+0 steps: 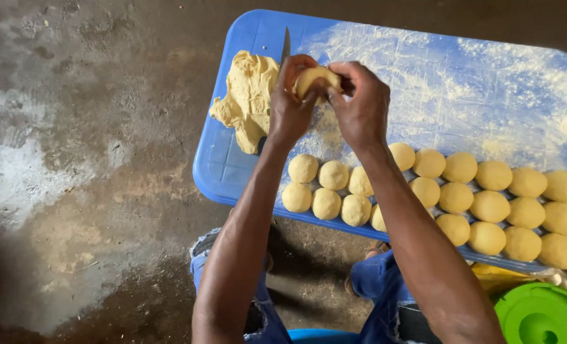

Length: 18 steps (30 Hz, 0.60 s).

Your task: The person cuts small pieces from a large mass of yellow dough using a knife and rolls each piece into a ball by hand. The finished dough balls are placed in rows on a blue tray.

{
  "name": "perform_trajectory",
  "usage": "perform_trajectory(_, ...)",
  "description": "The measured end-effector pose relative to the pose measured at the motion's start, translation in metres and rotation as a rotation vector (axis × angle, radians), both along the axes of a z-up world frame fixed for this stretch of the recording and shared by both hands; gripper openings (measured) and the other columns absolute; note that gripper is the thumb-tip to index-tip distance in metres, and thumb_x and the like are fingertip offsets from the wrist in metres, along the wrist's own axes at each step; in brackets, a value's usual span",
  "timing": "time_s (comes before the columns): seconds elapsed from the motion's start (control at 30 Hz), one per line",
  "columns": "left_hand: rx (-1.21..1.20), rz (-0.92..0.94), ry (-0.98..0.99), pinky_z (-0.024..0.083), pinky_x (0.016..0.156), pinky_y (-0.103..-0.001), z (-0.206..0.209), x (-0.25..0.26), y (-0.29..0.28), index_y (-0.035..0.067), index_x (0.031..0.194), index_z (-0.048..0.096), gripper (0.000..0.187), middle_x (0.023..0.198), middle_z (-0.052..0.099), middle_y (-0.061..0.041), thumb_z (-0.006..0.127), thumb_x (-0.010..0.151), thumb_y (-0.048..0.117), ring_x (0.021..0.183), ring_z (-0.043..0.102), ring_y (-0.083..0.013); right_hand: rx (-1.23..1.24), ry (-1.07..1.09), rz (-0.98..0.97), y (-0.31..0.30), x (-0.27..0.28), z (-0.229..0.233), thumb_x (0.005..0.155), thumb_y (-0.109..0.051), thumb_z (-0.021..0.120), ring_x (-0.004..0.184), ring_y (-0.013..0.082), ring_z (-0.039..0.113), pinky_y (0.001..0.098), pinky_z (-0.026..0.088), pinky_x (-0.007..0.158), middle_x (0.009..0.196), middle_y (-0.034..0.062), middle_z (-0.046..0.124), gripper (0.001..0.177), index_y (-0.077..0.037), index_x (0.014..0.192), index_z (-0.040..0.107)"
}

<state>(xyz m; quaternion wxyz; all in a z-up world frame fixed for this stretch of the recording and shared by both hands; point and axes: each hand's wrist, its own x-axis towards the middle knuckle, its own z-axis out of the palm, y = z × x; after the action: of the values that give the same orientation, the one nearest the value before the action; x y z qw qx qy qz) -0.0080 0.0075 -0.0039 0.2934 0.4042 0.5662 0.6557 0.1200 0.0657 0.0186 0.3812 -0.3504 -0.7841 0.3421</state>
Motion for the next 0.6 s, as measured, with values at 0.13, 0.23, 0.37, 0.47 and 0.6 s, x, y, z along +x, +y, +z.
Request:
perform_trajectory(0.13, 0.157, -0.011, -0.091, 0.064, 0.101, -0.033, -0.009, -0.016, -0.008, 0.008, 0.130, 0.054, 0.043, 0.124, 0.070, -0.012, 0.060, 0.090, -0.007, 0.118, 0.071, -0.0207, 0.035, 0.061, 0.069, -0.005, -0.004, -0.001, 0.086, -0.003, 0.087, 0.093, 0.0202, 0.076, 0.0324, 0.063, 0.086, 0.102, 0.0124, 0.077, 0.024, -0.001, 0.103, 0.069)
perform_trajectory(0.23, 0.199, -0.115, -0.265, 0.059, 0.102, -0.033, -0.013, -0.009, -0.013, 0.005, 0.135, 0.059, 0.037, 0.134, 0.065, -0.010, 0.065, 0.100, -0.008, 0.117, 0.065, -0.0203, -0.037, 0.036, 0.067, -0.005, -0.004, -0.006, 0.089, -0.003, 0.084, 0.089, 0.0169, 0.076, 0.0304, 0.063, 0.081, 0.098, 0.0088, 0.076, 0.021, 0.000, 0.099, 0.066)
perform_trajectory(0.37, -0.182, -0.005, -0.133, 0.066, 0.078, -0.032, -0.012, 0.000, -0.002, 0.012, 0.127, 0.058, 0.035, 0.113, 0.066, -0.006, 0.073, 0.096, 0.009, 0.095, 0.068, -0.0163, 0.042, -0.007, -0.014, 0.006, -0.010, -0.015, 0.089, -0.004, 0.084, 0.080, 0.0139, 0.074, 0.0289, 0.063, 0.071, 0.092, 0.0055, 0.075, 0.017, -0.002, 0.094, 0.068)
perform_trajectory(0.47, -0.108, -0.034, -0.339, 0.067, 0.082, -0.031, -0.025, -0.002, 0.001, 0.011, 0.123, 0.063, 0.025, 0.112, 0.068, -0.007, 0.068, 0.099, 0.008, 0.100, 0.069, -0.0156, 0.264, -0.050, -0.037, 0.003, -0.010, -0.017, 0.084, 0.004, 0.082, 0.074, 0.0161, 0.071, 0.0316, 0.059, 0.066, 0.085, 0.0090, 0.073, 0.016, 0.000, 0.090, 0.068)
perform_trajectory(0.6, -0.011, 0.039, -0.159, 0.067, 0.083, -0.030, -0.052, -0.015, 0.004, 0.009, 0.120, 0.065, 0.029, 0.112, 0.071, -0.008, 0.071, 0.092, 0.002, 0.099, 0.072, -0.0171, 0.256, -0.057, -0.008, -0.020, -0.015, 0.011, 0.085, 0.004, 0.081, 0.072, 0.0154, 0.071, 0.0308, 0.057, 0.064, 0.084, 0.0081, 0.072, 0.014, -0.001, 0.088, 0.068)
